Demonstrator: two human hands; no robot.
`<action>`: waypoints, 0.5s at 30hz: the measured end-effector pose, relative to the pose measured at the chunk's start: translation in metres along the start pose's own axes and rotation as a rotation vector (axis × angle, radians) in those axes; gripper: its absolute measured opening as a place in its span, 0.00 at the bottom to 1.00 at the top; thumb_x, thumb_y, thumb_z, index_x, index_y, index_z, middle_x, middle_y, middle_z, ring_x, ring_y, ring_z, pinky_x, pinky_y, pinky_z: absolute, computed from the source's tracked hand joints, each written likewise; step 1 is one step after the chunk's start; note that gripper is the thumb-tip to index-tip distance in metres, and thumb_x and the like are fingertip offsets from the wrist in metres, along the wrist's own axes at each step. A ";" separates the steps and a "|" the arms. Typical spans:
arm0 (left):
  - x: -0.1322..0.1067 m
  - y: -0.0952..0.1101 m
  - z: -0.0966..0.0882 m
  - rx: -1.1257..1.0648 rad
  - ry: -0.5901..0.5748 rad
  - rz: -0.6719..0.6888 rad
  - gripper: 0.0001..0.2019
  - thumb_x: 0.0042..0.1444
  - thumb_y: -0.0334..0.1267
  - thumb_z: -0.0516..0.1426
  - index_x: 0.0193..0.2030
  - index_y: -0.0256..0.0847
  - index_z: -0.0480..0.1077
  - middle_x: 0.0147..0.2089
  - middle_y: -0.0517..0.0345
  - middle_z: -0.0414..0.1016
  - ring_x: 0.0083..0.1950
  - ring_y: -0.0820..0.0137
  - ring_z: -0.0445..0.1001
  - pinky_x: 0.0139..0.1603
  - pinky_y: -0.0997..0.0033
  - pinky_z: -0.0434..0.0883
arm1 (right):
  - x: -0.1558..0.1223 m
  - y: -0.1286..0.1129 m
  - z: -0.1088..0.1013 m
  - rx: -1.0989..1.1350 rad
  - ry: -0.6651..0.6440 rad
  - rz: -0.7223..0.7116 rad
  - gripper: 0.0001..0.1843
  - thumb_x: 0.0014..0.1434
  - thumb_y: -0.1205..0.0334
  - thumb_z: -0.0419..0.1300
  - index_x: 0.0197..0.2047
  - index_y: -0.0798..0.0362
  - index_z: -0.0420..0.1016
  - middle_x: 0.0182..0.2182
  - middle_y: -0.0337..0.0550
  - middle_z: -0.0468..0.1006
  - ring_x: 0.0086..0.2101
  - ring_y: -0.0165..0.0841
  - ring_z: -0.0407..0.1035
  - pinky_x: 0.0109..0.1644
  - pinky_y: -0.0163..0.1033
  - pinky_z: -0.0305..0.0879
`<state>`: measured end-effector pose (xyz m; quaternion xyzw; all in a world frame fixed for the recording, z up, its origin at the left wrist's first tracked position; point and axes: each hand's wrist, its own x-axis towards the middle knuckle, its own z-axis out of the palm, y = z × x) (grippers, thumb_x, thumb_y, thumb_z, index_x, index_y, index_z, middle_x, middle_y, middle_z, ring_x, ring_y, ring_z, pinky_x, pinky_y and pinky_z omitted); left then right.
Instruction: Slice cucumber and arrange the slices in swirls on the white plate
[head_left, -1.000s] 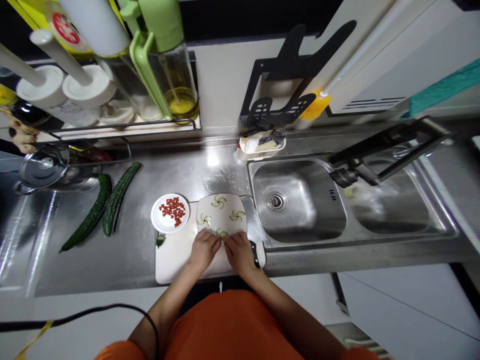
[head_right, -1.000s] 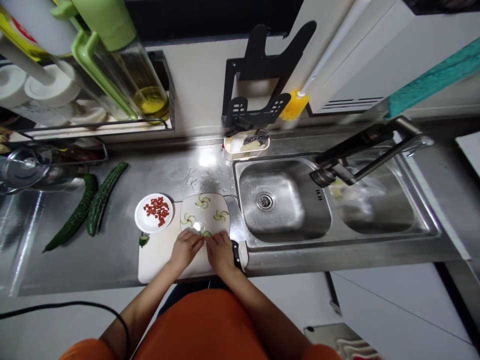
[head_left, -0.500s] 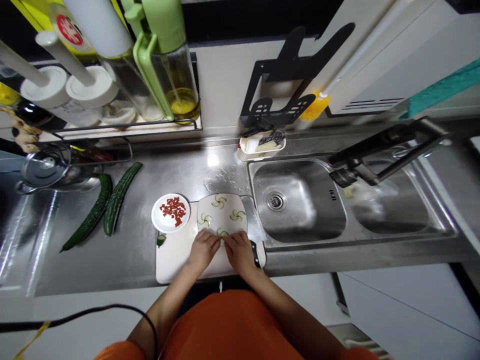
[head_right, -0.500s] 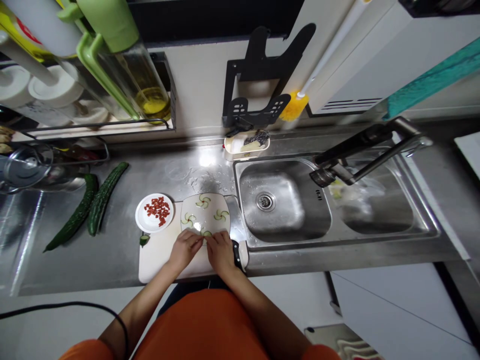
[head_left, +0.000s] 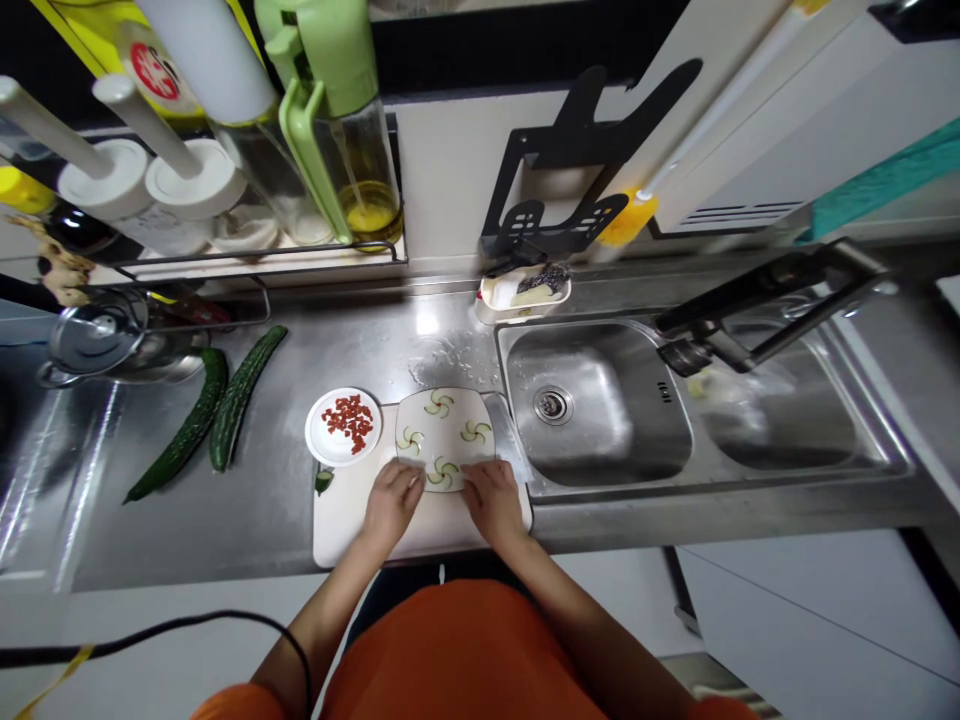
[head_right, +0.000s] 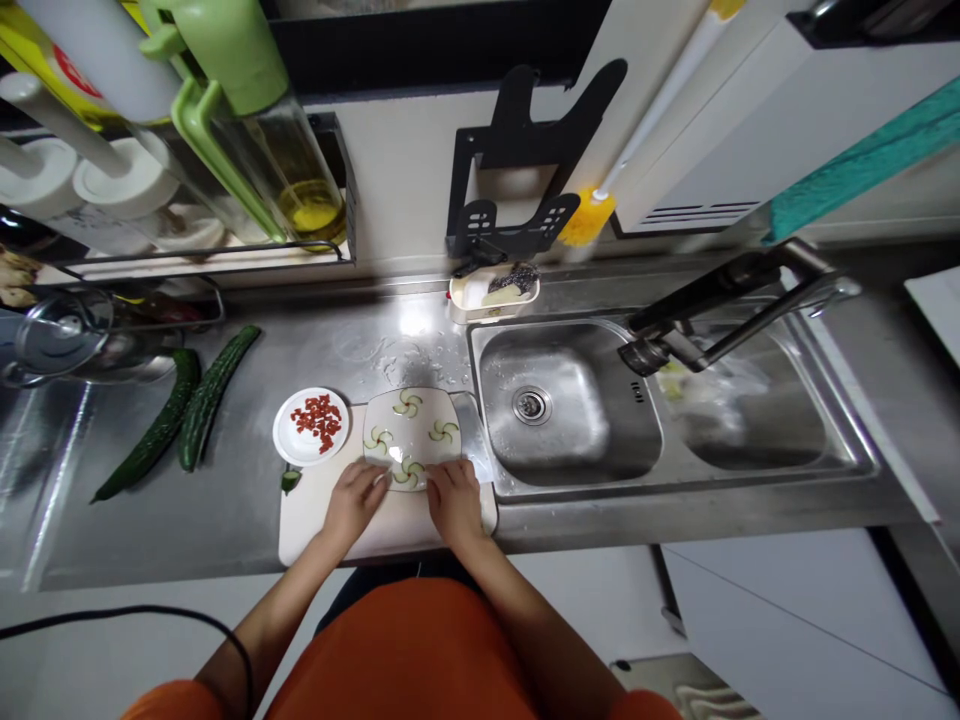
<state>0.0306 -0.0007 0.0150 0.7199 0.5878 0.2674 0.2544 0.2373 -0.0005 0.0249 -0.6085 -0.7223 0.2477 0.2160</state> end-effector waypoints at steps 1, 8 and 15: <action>-0.002 -0.001 -0.003 -0.010 0.031 -0.040 0.10 0.59 0.36 0.54 0.45 0.41 0.73 0.43 0.50 0.74 0.47 0.65 0.71 0.49 0.63 0.70 | 0.000 0.004 -0.002 -0.001 0.022 0.013 0.15 0.58 0.69 0.53 0.47 0.53 0.74 0.37 0.47 0.73 0.41 0.40 0.60 0.46 0.45 0.60; -0.010 -0.007 -0.010 -0.214 0.114 -0.456 0.21 0.55 0.44 0.56 0.54 0.38 0.67 0.41 0.52 0.74 0.34 0.72 0.72 0.38 0.71 0.71 | 0.009 0.030 -0.005 -0.053 0.155 0.161 0.20 0.57 0.66 0.51 0.53 0.57 0.68 0.41 0.51 0.72 0.43 0.41 0.61 0.50 0.49 0.58; -0.002 -0.004 0.003 -0.604 0.047 -0.729 0.23 0.47 0.49 0.60 0.47 0.37 0.69 0.24 0.65 0.66 0.25 0.76 0.66 0.30 0.75 0.68 | 0.019 0.039 0.002 -0.018 0.126 0.202 0.20 0.56 0.65 0.50 0.52 0.57 0.68 0.38 0.50 0.74 0.40 0.41 0.64 0.49 0.49 0.57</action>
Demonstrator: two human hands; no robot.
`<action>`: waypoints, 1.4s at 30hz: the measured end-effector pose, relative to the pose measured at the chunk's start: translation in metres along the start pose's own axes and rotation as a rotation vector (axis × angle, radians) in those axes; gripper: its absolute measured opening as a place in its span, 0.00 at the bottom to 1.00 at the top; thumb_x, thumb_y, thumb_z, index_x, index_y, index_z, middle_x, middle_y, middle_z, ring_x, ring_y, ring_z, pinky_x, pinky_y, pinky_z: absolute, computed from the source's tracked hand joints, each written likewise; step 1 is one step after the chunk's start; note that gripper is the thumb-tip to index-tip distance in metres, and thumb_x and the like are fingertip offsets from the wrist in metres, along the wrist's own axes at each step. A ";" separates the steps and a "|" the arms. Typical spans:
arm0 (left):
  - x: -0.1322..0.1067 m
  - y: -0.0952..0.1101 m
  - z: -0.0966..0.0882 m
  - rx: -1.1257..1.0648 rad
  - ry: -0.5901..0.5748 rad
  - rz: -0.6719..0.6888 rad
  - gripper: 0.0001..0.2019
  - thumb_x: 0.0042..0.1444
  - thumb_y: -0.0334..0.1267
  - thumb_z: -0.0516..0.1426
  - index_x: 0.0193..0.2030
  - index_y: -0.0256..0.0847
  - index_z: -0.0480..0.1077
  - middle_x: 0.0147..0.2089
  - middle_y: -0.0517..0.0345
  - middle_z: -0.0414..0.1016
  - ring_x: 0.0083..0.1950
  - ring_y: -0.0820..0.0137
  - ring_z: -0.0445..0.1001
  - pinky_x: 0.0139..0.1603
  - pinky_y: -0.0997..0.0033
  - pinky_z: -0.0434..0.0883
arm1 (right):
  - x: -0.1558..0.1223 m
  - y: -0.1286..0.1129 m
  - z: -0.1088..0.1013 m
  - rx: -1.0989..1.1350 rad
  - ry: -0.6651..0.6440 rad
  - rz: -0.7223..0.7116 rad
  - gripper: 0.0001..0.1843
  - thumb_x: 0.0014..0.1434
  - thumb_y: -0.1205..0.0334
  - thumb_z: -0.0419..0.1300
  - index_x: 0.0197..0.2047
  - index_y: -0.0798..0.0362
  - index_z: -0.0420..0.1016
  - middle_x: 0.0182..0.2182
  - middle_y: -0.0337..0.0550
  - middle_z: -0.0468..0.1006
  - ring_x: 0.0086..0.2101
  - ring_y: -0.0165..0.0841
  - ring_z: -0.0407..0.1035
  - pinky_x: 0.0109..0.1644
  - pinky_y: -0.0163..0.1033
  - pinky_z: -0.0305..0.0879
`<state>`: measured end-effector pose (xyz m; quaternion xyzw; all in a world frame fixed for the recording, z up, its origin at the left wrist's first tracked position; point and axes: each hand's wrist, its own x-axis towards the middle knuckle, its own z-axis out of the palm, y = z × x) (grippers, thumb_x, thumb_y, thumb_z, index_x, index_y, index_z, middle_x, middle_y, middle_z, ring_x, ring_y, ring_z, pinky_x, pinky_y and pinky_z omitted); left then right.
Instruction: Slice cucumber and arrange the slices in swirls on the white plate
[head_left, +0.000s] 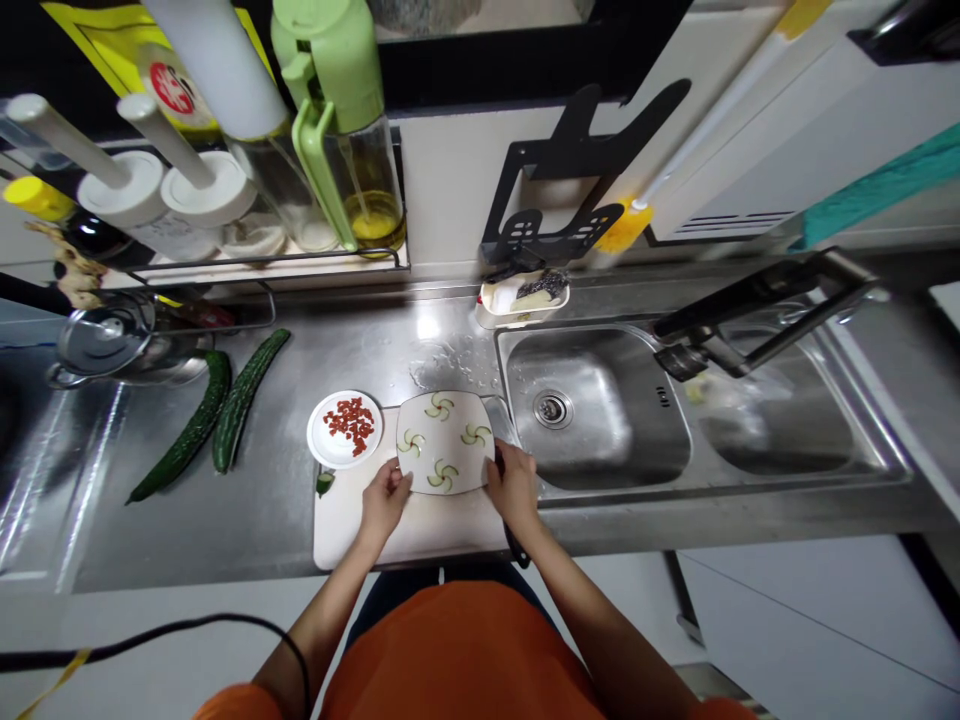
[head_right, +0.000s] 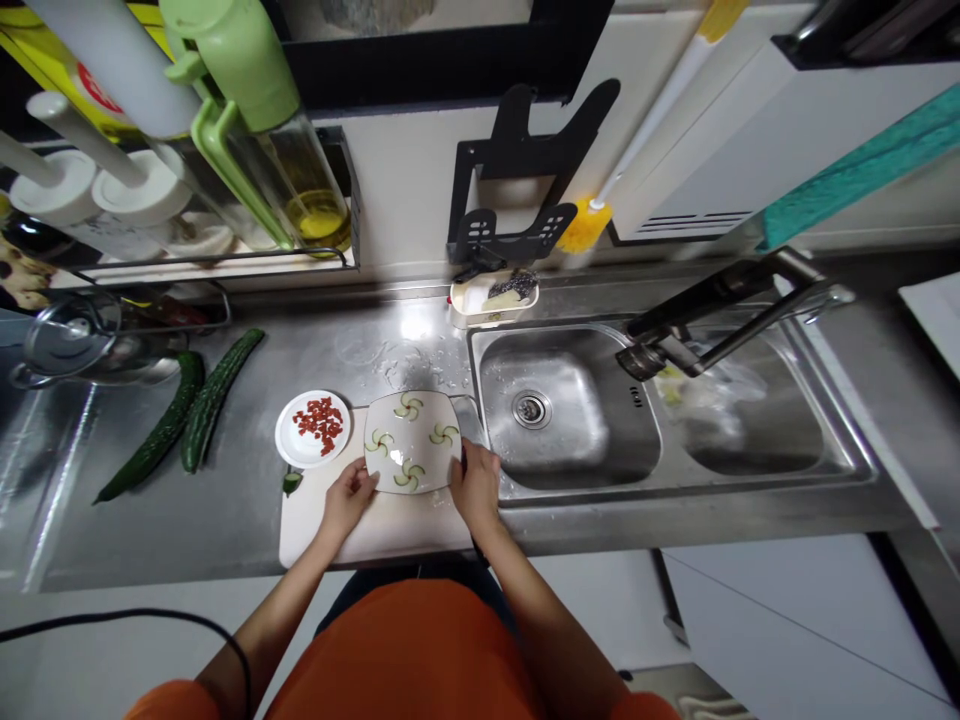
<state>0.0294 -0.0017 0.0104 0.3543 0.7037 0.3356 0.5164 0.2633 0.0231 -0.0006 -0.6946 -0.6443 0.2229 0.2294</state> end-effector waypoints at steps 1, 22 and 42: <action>0.001 0.001 0.001 -0.024 -0.008 -0.016 0.23 0.46 0.49 0.61 0.46 0.37 0.70 0.22 0.67 0.63 0.23 0.76 0.64 0.29 0.75 0.68 | 0.002 0.000 0.000 0.010 -0.010 0.008 0.20 0.56 0.65 0.50 0.51 0.57 0.69 0.37 0.49 0.74 0.40 0.40 0.64 0.49 0.48 0.57; 0.008 0.006 0.000 -0.248 -0.139 -0.131 0.22 0.42 0.46 0.64 0.42 0.39 0.68 0.22 0.70 0.57 0.24 0.79 0.62 0.32 0.73 0.72 | 0.018 -0.006 -0.007 0.175 -0.011 0.113 0.16 0.54 0.62 0.49 0.39 0.57 0.75 0.28 0.44 0.73 0.30 0.35 0.64 0.37 0.39 0.57; -0.018 0.067 -0.047 -0.381 -0.160 -0.105 0.25 0.43 0.45 0.65 0.48 0.41 0.68 0.36 0.57 0.77 0.35 0.69 0.76 0.37 0.71 0.73 | 0.027 -0.067 -0.039 1.235 -0.283 0.411 0.23 0.46 0.59 0.62 0.46 0.45 0.61 0.37 0.39 0.75 0.33 0.34 0.69 0.33 0.38 0.66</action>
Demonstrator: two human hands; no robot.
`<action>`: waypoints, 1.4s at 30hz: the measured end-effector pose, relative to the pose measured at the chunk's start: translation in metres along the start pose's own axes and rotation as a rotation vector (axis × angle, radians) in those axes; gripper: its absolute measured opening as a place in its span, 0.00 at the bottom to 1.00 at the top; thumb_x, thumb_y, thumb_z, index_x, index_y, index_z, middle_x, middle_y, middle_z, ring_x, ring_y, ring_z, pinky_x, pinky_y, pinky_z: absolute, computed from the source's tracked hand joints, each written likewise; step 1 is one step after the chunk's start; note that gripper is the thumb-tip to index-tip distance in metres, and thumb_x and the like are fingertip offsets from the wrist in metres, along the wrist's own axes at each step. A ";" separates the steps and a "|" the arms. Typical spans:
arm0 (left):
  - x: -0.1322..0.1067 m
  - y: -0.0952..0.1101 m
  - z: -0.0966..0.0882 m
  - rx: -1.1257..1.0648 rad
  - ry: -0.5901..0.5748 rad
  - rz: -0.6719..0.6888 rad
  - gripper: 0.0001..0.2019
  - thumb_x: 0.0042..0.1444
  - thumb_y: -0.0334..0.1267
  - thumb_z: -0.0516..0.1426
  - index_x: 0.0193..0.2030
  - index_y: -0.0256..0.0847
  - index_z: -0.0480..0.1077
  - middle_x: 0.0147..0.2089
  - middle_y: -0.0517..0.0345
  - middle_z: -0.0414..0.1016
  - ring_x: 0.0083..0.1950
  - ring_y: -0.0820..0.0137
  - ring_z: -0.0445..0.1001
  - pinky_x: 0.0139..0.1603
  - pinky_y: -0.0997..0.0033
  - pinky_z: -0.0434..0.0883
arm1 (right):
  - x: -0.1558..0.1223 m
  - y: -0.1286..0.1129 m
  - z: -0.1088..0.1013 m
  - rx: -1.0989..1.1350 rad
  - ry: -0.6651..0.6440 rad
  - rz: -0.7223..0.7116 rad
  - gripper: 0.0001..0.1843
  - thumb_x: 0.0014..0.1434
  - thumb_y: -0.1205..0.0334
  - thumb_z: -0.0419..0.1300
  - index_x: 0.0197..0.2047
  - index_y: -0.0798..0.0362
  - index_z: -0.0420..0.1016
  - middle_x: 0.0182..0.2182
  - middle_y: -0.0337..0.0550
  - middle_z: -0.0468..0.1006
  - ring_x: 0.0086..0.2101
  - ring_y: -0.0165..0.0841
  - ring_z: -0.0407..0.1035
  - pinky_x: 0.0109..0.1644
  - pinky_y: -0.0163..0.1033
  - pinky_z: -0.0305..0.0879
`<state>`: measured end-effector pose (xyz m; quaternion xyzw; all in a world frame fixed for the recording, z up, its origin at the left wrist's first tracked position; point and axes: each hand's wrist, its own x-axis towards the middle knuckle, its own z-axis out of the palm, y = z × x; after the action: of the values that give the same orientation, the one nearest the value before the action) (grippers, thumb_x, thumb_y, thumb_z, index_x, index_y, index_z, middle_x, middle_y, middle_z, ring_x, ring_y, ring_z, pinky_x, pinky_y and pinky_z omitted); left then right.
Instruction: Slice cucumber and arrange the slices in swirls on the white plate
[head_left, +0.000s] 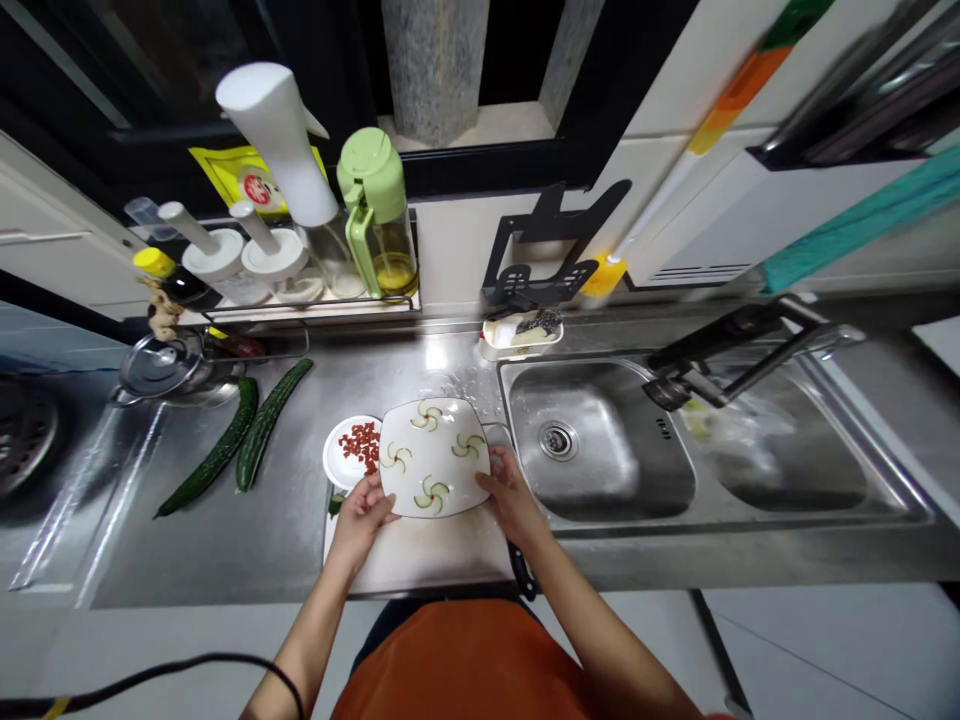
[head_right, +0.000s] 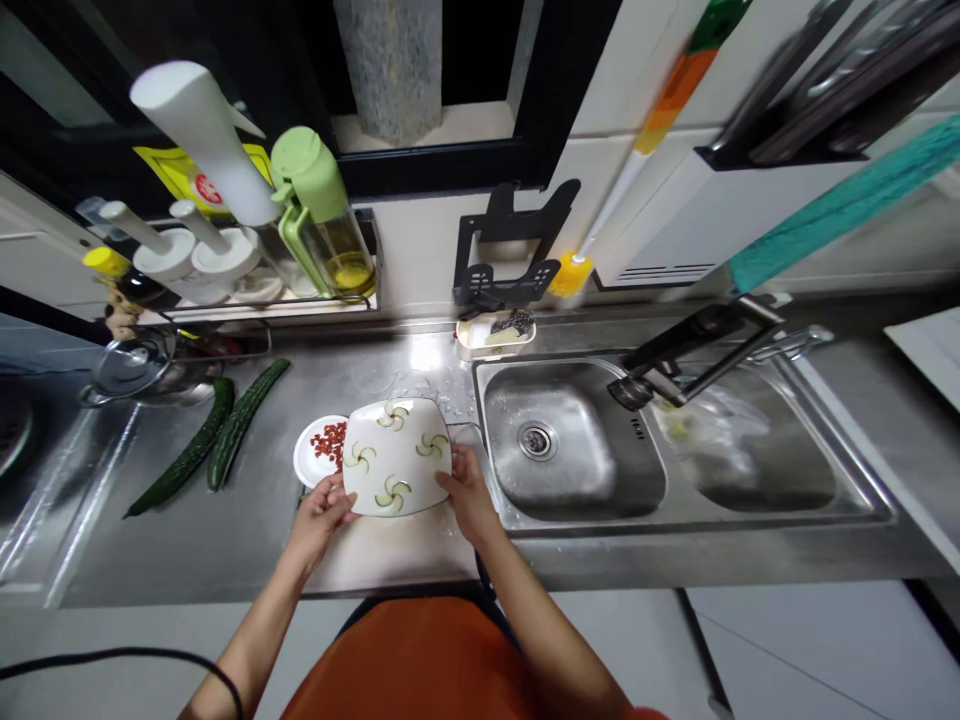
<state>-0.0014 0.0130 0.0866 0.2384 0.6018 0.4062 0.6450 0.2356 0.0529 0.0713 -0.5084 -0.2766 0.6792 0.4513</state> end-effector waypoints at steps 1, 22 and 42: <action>-0.002 0.002 0.000 -0.007 0.004 0.003 0.25 0.42 0.45 0.65 0.48 0.41 0.68 0.35 0.57 0.78 0.35 0.69 0.76 0.37 0.70 0.73 | -0.002 -0.001 0.003 0.048 -0.018 0.043 0.25 0.46 0.60 0.62 0.47 0.44 0.59 0.38 0.39 0.74 0.32 0.34 0.69 0.32 0.38 0.66; -0.012 0.010 -0.005 -0.044 -0.001 0.012 0.27 0.42 0.44 0.66 0.48 0.38 0.66 0.38 0.53 0.78 0.36 0.67 0.77 0.35 0.72 0.73 | -0.015 0.002 0.017 0.253 -0.090 0.168 0.32 0.45 0.63 0.64 0.53 0.39 0.60 0.48 0.38 0.69 0.35 0.33 0.70 0.30 0.40 0.71; -0.007 0.010 -0.008 0.072 0.006 0.031 0.24 0.43 0.47 0.66 0.46 0.37 0.72 0.38 0.51 0.78 0.41 0.67 0.76 0.42 0.72 0.71 | -0.003 -0.050 -0.092 0.180 -0.132 0.265 0.27 0.43 0.64 0.69 0.48 0.49 0.72 0.38 0.42 0.80 0.34 0.35 0.75 0.38 0.39 0.70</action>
<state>-0.0108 0.0114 0.0972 0.2695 0.6144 0.3948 0.6278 0.3392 0.0645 0.0836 -0.4522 -0.1743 0.7867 0.3824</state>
